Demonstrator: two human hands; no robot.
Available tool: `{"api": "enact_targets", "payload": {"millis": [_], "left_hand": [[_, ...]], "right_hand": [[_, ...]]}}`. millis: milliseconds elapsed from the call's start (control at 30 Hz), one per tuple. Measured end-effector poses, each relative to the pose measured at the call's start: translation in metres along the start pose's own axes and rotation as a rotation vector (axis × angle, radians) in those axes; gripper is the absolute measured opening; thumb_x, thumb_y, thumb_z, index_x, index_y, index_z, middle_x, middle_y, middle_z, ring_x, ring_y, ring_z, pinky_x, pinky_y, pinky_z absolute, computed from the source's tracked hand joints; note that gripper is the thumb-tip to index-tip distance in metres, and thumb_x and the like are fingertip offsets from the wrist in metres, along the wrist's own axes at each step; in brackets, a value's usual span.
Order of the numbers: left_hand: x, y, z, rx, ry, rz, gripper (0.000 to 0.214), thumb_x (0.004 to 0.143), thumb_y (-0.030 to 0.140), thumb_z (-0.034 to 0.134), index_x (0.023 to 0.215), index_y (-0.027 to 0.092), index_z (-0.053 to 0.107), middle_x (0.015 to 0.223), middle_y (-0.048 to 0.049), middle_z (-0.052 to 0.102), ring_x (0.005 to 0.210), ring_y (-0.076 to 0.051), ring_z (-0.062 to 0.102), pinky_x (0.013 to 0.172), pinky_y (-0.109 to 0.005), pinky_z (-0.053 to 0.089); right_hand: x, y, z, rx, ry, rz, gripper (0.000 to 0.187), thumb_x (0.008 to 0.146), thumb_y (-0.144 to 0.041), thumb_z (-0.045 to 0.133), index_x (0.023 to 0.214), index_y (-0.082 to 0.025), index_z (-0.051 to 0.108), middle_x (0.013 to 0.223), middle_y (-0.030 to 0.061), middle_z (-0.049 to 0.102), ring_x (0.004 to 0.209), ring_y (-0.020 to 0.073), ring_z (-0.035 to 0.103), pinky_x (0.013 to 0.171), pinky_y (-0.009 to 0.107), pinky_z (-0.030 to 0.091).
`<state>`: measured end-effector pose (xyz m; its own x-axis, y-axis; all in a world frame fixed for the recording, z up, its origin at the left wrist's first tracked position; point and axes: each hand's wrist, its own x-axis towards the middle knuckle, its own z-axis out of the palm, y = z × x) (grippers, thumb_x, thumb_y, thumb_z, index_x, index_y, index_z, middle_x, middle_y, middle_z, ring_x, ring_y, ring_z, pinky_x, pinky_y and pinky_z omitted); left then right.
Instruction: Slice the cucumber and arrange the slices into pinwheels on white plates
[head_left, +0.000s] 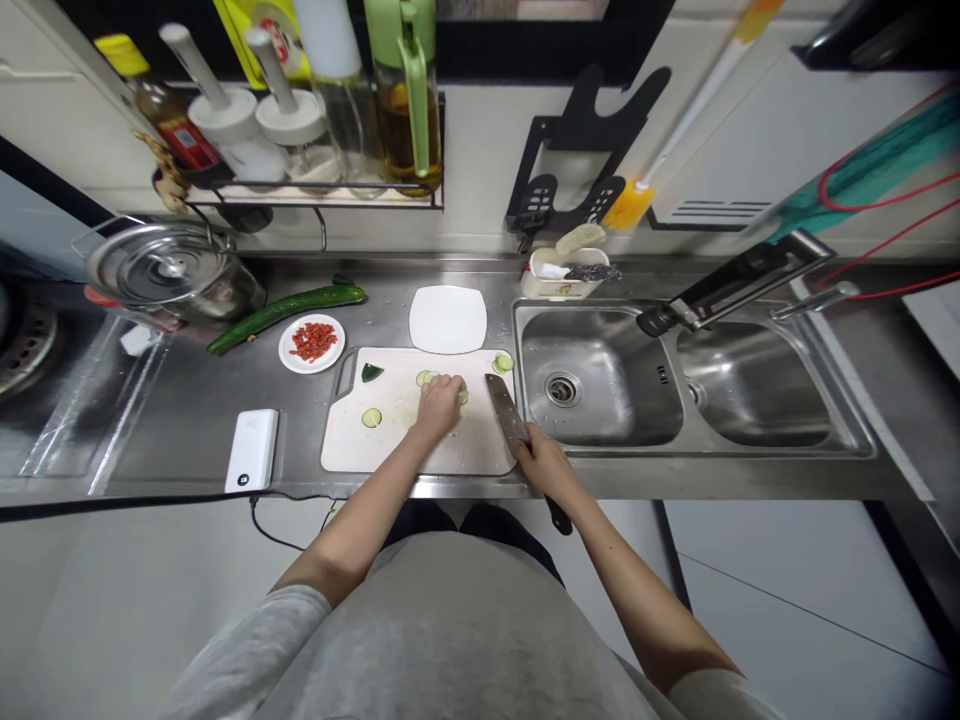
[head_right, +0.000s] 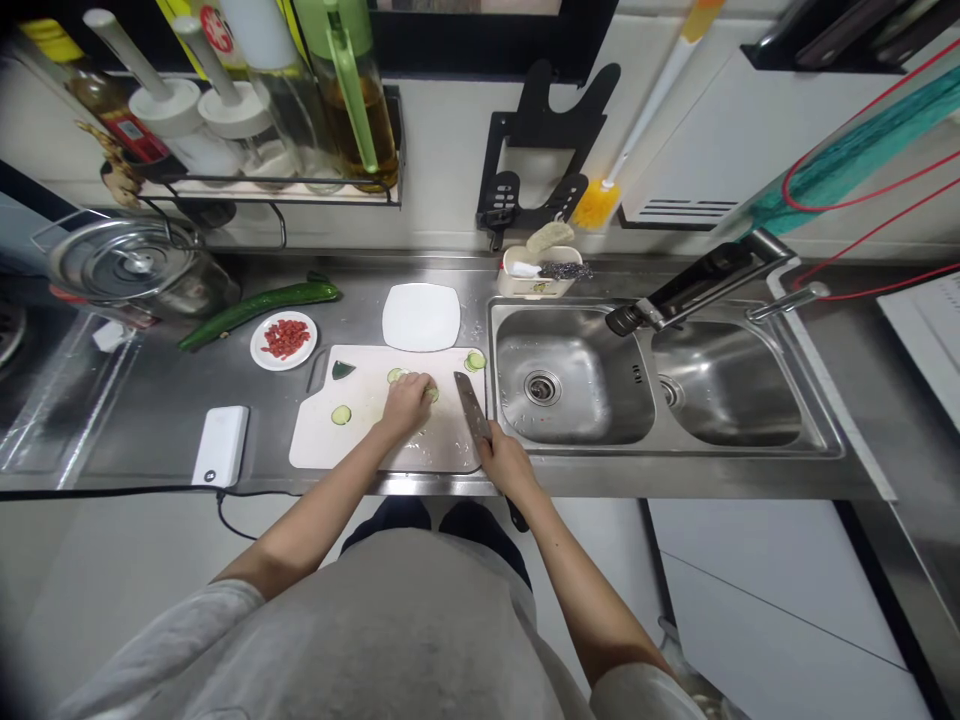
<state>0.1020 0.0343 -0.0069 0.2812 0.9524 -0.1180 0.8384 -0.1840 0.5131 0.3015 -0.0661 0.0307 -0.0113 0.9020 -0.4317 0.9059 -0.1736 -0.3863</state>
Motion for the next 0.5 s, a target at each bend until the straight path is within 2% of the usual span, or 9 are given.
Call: {"api": "enact_targets", "payload": {"millis": [133, 267, 400, 500], "left_hand": [[-0.011, -0.008, -0.013, -0.21, -0.056, -0.079, 0.02, 0.081, 0.016, 0.05, 0.099, 0.024, 0.057, 0.089, -0.0024, 0.062, 0.084, -0.018, 0.056, 0.074, -0.031, 0.042], [-0.026, -0.035, -0.032, -0.356, -0.183, -0.085, 0.025, 0.077, 0.017, 0.054, 0.1, 0.024, 0.058, 0.085, 0.0007, 0.063, 0.075, -0.015, 0.058, 0.065, -0.025, 0.043], [-0.035, -0.065, -0.046, -0.257, -0.176, -0.059, 0.024, 0.074, 0.017, 0.056, 0.097, 0.023, 0.061, 0.081, 0.0011, 0.064, 0.071, -0.014, 0.058, 0.065, -0.025, 0.042], [-0.039, -0.079, -0.049, -0.144, -0.133, -0.06, 0.025, 0.076, 0.017, 0.055, 0.099, 0.023, 0.062, 0.083, -0.0004, 0.064, 0.074, -0.016, 0.058, 0.068, -0.027, 0.043]], "right_hand": [[-0.001, 0.001, 0.002, -0.004, -0.011, -0.004, 0.03, 0.093, -0.028, 0.039, 0.119, -0.015, 0.048, 0.083, 0.0069, 0.067, 0.077, 0.0201, 0.06, 0.062, 0.024, 0.03], [-0.001, -0.003, 0.004, 0.0, -0.03, -0.023, 0.029, 0.093, -0.027, 0.038, 0.117, -0.015, 0.048, 0.083, 0.0074, 0.068, 0.077, 0.02, 0.06, 0.061, 0.024, 0.03], [-0.004, -0.019, 0.004, -0.045, -0.108, -0.055, 0.027, 0.095, -0.03, 0.037, 0.115, -0.016, 0.047, 0.085, 0.0079, 0.068, 0.079, 0.0196, 0.061, 0.061, 0.024, 0.029], [-0.007, -0.04, 0.003, -0.109, -0.186, -0.105, 0.028, 0.096, -0.032, 0.035, 0.117, -0.016, 0.046, 0.089, 0.0092, 0.068, 0.082, 0.0203, 0.062, 0.061, 0.025, 0.028]]}}
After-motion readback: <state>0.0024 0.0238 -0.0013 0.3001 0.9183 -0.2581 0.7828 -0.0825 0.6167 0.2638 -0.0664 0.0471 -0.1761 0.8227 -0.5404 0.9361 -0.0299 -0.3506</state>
